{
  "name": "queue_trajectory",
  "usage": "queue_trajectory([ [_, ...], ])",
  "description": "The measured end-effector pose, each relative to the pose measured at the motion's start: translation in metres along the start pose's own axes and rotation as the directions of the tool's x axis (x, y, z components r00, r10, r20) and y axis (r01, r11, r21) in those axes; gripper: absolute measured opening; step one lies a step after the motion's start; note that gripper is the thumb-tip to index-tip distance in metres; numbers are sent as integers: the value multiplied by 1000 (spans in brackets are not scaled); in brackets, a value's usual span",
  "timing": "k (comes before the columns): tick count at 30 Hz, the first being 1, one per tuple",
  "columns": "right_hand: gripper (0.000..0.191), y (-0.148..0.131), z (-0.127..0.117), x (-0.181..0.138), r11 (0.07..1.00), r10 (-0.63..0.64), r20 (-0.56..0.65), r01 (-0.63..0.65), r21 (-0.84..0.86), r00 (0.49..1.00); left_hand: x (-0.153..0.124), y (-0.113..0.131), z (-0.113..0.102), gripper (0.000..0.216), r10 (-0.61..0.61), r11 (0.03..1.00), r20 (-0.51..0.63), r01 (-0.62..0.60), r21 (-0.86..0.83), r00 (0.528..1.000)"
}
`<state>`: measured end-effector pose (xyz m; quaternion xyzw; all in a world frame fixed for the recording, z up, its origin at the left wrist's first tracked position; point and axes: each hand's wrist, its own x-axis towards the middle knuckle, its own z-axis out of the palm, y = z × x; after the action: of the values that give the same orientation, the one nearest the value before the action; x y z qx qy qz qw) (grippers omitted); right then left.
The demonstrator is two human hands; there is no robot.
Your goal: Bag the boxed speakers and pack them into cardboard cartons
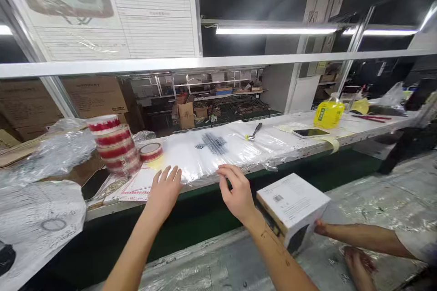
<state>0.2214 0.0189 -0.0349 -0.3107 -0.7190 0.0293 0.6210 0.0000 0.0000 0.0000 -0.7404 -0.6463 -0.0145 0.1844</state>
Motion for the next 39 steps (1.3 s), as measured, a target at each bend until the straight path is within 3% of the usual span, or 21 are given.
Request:
queue_trajectory([
  [3,20,8,-16,-9,998,50,-20,-49,38,999,20,-8,-21,27,105,993,91,-99,-66,990],
  [6,20,18,-24,-17,987,136,-20,-134,91,990,31,-13,-25,20,169,978,117,-152,-142,979],
  [9,19,26,-20,-24,956,253,30,-255,148,967,35,-17,-18,31,126,983,163,-101,-153,979],
  [11,19,27,-13,-25,893,373,113,-389,228,921,38,-21,-17,31,34,978,122,-8,-209,992],
  [13,17,25,-3,-22,742,509,237,-562,365,827,44,-27,-22,21,-58,930,47,71,-360,997],
  [16,24,18,10,-8,325,634,470,-762,560,615,57,-38,-37,28,-88,825,-11,67,-562,996],
  [19,41,11,20,18,-111,637,644,-777,620,423,64,-48,-54,38,40,810,-62,-69,-583,997],
  [21,51,9,23,39,-272,649,678,-727,630,344,62,-51,-60,36,137,861,-146,-190,-471,980],
  [22,57,9,22,48,-292,676,666,-716,635,316,59,-52,-61,34,184,892,-228,-259,-369,956],
  [23,62,9,19,57,-259,719,629,-726,637,296,54,-52,-61,32,237,913,-343,-329,-241,909],
  [25,69,11,10,68,-71,835,477,-806,587,274,44,-50,-57,25,344,911,-587,-412,20,733],
  [27,73,12,-2,71,144,903,302,-876,460,307,33,-45,-51,15,393,896,-740,-407,175,546],
  [28,73,12,-6,70,203,911,250,-886,418,327,28,-43,-47,11,394,895,-783,-396,206,482],
  [30,67,11,-10,67,209,916,228,-879,428,329,18,-35,-40,10,367,899,-849,-380,218,381],
  [33,42,9,-1,67,162,929,210,-845,510,304,0,-15,-25,21,281,905,-937,-382,187,208],
  [35,31,8,10,76,200,929,159,-815,544,334,-10,6,-9,22,298,840,-948,-502,204,112],
  [36,29,7,14,84,225,924,137,-795,563,358,-11,18,0,22,353,770,-931,-593,235,90],
  [37,29,5,18,93,246,916,122,-775,582,382,-9,30,10,24,423,690,-900,-679,248,101],
  [38,29,2,20,102,266,907,111,-755,599,407,-3,42,20,28,483,637,-855,-745,195,189],
  [39,30,-4,21,111,284,897,103,-737,614,431,7,52,28,33,513,634,-788,-769,80,340],
])
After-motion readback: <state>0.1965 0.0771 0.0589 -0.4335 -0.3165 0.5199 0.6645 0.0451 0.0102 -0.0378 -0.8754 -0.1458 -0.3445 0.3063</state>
